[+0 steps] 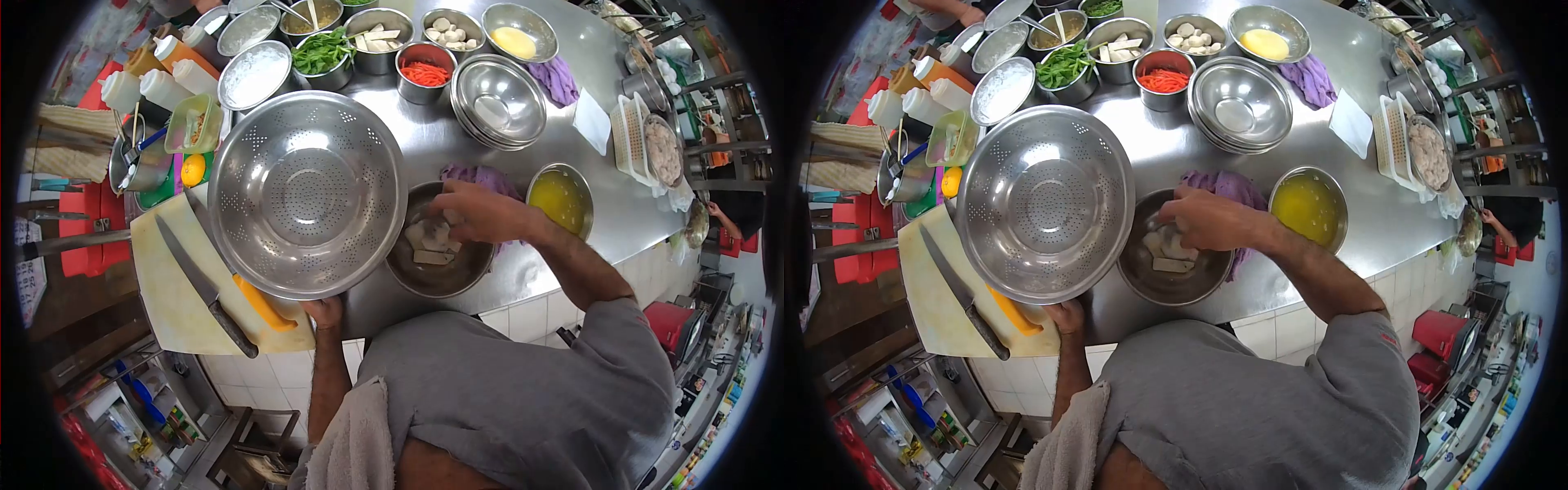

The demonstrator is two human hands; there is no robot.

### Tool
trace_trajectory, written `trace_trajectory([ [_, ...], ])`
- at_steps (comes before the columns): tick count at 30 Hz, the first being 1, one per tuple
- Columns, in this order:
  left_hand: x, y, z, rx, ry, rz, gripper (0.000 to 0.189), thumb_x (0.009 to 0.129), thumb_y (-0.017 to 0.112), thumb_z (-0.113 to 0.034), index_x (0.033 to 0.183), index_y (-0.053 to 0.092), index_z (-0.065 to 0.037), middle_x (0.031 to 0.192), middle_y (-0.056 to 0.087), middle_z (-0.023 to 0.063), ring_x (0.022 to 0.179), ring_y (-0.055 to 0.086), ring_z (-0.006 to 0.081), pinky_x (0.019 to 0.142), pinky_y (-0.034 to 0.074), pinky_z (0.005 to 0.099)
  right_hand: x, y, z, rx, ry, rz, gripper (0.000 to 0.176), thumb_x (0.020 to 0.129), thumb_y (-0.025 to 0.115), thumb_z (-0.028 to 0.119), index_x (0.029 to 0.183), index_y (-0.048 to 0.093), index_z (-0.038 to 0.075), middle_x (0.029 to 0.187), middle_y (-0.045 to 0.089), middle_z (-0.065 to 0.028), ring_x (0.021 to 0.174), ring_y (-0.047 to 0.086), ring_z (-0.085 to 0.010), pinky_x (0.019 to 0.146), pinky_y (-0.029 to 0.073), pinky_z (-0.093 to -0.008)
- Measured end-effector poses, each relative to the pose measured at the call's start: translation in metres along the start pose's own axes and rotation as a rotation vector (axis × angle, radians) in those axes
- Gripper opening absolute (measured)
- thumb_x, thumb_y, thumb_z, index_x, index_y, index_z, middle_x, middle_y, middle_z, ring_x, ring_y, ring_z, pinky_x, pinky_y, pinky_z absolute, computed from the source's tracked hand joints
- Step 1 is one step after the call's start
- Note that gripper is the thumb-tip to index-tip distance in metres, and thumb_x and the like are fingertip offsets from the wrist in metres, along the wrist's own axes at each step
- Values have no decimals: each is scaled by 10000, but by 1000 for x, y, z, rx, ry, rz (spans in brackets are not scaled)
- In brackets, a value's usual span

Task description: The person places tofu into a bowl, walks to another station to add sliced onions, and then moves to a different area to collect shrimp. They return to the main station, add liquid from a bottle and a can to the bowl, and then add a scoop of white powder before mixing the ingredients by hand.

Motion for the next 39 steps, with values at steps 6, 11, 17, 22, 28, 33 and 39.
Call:
trace_trajectory([
  [6, 0, 1, 5, -48, -28, -11, 297, 846, 420, -107, 1066, 502, 74, 1081, 518, 227, 1010, 482, 368, 927, 333, 437, 2, -77, -30, 204, 0, -291, 304, 725, 656, 104, 1015, 583, 54, 893, 562, -104, 820, 567, -242, 723, 455, -326],
  [11, -7, 2, 15, 63, 77, 20, 297, 856, 415, -103, 1078, 491, 79, 1092, 507, 239, 1003, 481, 378, 924, 332, 433, -13, -219, -168, -409, 554, -1134, 335, 740, 641, 214, 978, 589, -16, 919, 591, -214, 877, 575, -302, 811, 441, -361],
  [17, -9, 0, 1, 25, 119, 30, 293, 857, 426, -115, 1065, 500, 78, 1086, 506, 250, 995, 480, 393, 915, 336, 445, -23, -198, -376, 515, 929, -1065, 324, 716, 574, 69, 978, 510, -110, 790, 577, -239, 538, 573, -281, 462, 467, -322],
  [22, -9, 2, 6, 17, -2, 32, 321, 862, 453, -151, 1086, 489, 76, 1099, 497, 253, 1011, 471, 389, 924, 329, 443, -25, -206, -335, 1037, 715, -1361, 160, 702, 406, -108, 819, 515, -109, 615, 532, -176, 407, 493, -189, 299, 319, -257],
  [28, -10, -1, 15, 43, -3, -9, 332, 857, 455, -157, 1093, 489, 74, 1118, 491, 251, 1023, 471, 381, 922, 332, 441, -13, -259, -253, 785, 517, -1120, 191, 717, 459, -47, 906, 481, -44, 602, 517, -126, 415, 475, -157, 290, 325, -228],
  [33, -9, 1, 19, 36, 33, -6, 312, 846, 446, -127, 1085, 496, 68, 1125, 491, 241, 1026, 474, 369, 916, 340, 435, 37, -234, -227, 782, 454, -843, 219, 712, 508, -14, 925, 456, -10, 626, 521, -102, 445, 506, -150, 317, 367, -221],
  [39, 6, -1, -9, 15, 50, -13, 238, 810, 443, -64, 978, 560, 58, 983, 569, 219, 937, 528, 366, 860, 379, 428, 56, -207, -227, 840, 507, -758, 352, 795, 590, 186, 1039, 463, -34, 811, 572, -141, 529, 572, -177, 390, 452, -255],
])
Point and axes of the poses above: each hand's wrist, its own x-axis towards the middle knuckle, its own y-axis out of the palm, z = x × y, the point moved 8 cm from there along x, towards the middle knuckle
